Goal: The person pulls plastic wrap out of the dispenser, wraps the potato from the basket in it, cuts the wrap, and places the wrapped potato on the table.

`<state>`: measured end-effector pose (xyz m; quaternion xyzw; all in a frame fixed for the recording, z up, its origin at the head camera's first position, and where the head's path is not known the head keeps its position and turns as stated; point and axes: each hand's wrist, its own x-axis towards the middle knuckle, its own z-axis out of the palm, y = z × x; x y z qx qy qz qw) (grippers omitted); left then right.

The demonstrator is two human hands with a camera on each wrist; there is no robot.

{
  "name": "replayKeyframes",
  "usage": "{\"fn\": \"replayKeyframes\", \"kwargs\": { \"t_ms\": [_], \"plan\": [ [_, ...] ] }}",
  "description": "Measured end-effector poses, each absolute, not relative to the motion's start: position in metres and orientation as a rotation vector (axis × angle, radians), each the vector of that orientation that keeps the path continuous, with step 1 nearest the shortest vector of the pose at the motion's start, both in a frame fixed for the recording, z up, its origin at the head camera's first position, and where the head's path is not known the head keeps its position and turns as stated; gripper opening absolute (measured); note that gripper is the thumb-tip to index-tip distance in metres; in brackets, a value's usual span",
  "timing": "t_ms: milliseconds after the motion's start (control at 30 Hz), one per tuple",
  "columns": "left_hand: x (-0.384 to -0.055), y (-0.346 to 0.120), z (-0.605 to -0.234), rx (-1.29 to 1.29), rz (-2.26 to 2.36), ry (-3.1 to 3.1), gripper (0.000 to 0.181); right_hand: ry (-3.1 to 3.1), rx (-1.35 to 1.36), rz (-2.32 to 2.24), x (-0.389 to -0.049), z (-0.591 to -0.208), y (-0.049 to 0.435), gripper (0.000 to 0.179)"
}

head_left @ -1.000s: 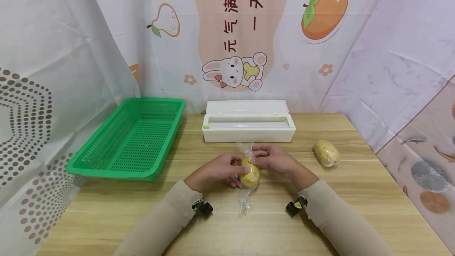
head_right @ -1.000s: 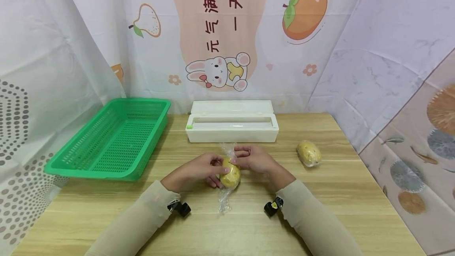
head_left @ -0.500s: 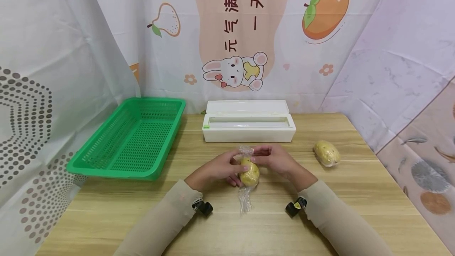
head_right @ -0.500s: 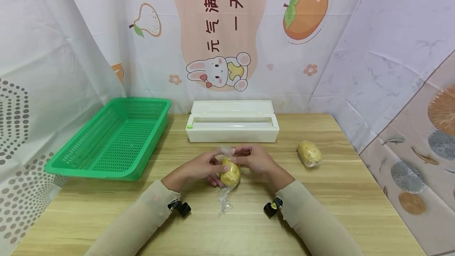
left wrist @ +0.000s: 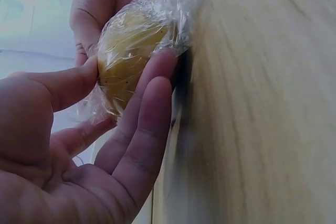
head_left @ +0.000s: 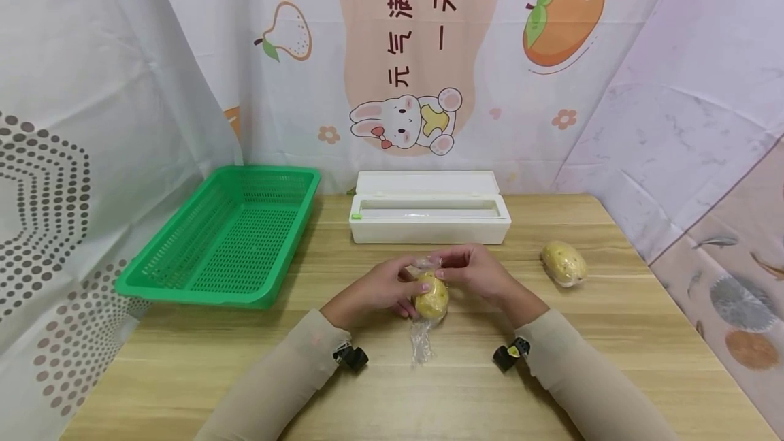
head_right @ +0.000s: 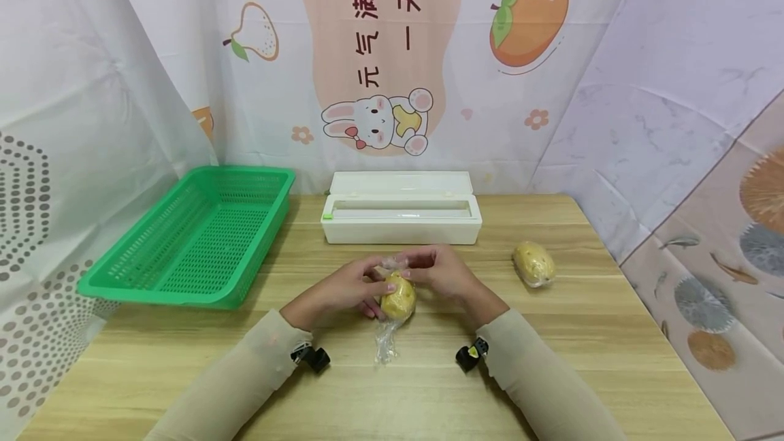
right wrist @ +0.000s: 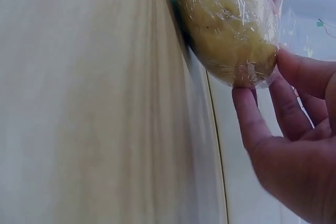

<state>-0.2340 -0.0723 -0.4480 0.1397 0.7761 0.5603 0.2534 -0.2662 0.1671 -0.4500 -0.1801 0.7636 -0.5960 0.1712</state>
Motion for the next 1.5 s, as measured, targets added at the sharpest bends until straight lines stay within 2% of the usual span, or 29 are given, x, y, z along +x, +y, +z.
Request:
{"fn": "replayKeyframes", "kwargs": {
  "t_ms": [167,433,633,867,967,1133,1300,1500],
  "plan": [
    [-0.233,-0.072,-0.447,0.419,1.491,2.196,0.041,2.168,-0.627,-1.652,-0.266,-0.449,0.17,0.016],
    [-0.231,-0.069,-0.44,0.516,1.299,2.469,0.039,2.124,-0.597,-1.619,-0.261,-0.443,0.172,0.028],
    [-0.229,-0.064,-0.433,0.656,1.12,2.732,0.024,2.196,-0.503,-1.576,-0.262,-0.445,0.171,0.021],
    [-0.227,-0.063,-0.429,0.761,1.114,2.778,0.015,2.155,-0.331,-1.562,-0.262,-0.442,0.17,0.053],
    [-0.227,-0.067,-0.427,0.764,1.109,2.746,0.014,2.118,-0.299,-1.477,-0.26,-0.439,0.171,0.056],
    [-0.232,-0.073,-0.429,0.756,1.212,2.639,0.017,2.125,-0.323,-1.412,-0.258,-0.435,0.172,0.049],
    [-0.237,-0.075,-0.436,0.678,1.308,2.577,0.005,2.162,-0.35,-1.464,-0.257,-0.436,0.17,0.047],
    [-0.235,-0.073,-0.436,0.572,1.405,2.574,0.006,2.324,-0.437,-1.474,-0.254,-0.437,0.166,0.024]
  ]
}}
